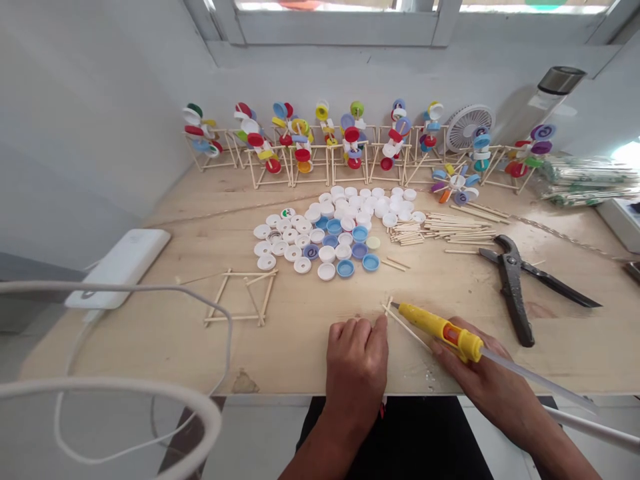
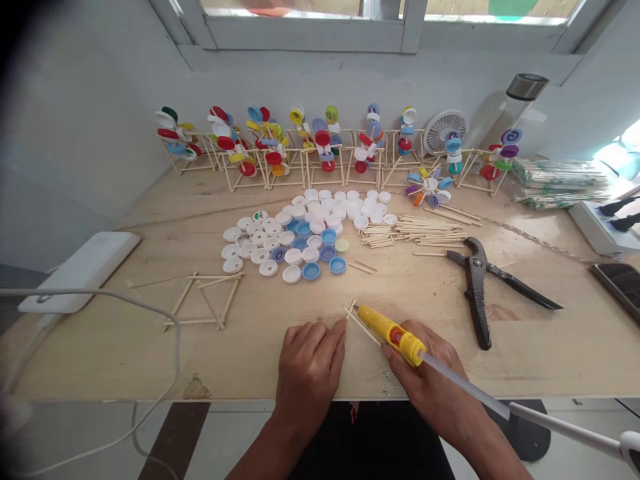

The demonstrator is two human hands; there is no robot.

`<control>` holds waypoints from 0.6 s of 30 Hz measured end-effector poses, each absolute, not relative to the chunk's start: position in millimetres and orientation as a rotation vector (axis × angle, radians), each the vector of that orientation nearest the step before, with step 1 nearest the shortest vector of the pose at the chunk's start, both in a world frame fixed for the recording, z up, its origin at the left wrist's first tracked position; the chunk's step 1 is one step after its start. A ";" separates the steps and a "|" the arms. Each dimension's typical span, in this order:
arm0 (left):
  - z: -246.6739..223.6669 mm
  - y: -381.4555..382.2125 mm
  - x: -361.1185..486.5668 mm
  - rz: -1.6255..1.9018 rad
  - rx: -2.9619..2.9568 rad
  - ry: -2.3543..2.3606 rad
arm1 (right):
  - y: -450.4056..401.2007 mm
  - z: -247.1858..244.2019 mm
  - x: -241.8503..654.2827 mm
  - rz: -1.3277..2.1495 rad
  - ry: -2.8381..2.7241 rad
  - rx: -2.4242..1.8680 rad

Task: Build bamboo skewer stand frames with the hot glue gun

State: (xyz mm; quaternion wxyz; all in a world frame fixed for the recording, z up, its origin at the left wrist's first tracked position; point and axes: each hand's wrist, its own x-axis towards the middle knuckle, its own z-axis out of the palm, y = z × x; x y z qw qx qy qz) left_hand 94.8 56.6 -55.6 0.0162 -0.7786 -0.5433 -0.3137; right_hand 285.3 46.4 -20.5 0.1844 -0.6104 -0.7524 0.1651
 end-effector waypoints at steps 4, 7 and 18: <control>-56.3 56.6 94.9 -0.965 -2.424 -1.691 | 46.1 -19.6 284.7 0.515 -2.102 -1.754; -56.7 56.6 95.0 -0.960 -2.423 -1.686 | 47.0 -17.1 282.5 0.544 -2.041 -1.760; -57.1 55.2 94.3 -0.937 -2.409 -1.684 | 37.7 2.6 277.9 0.651 -1.819 -1.523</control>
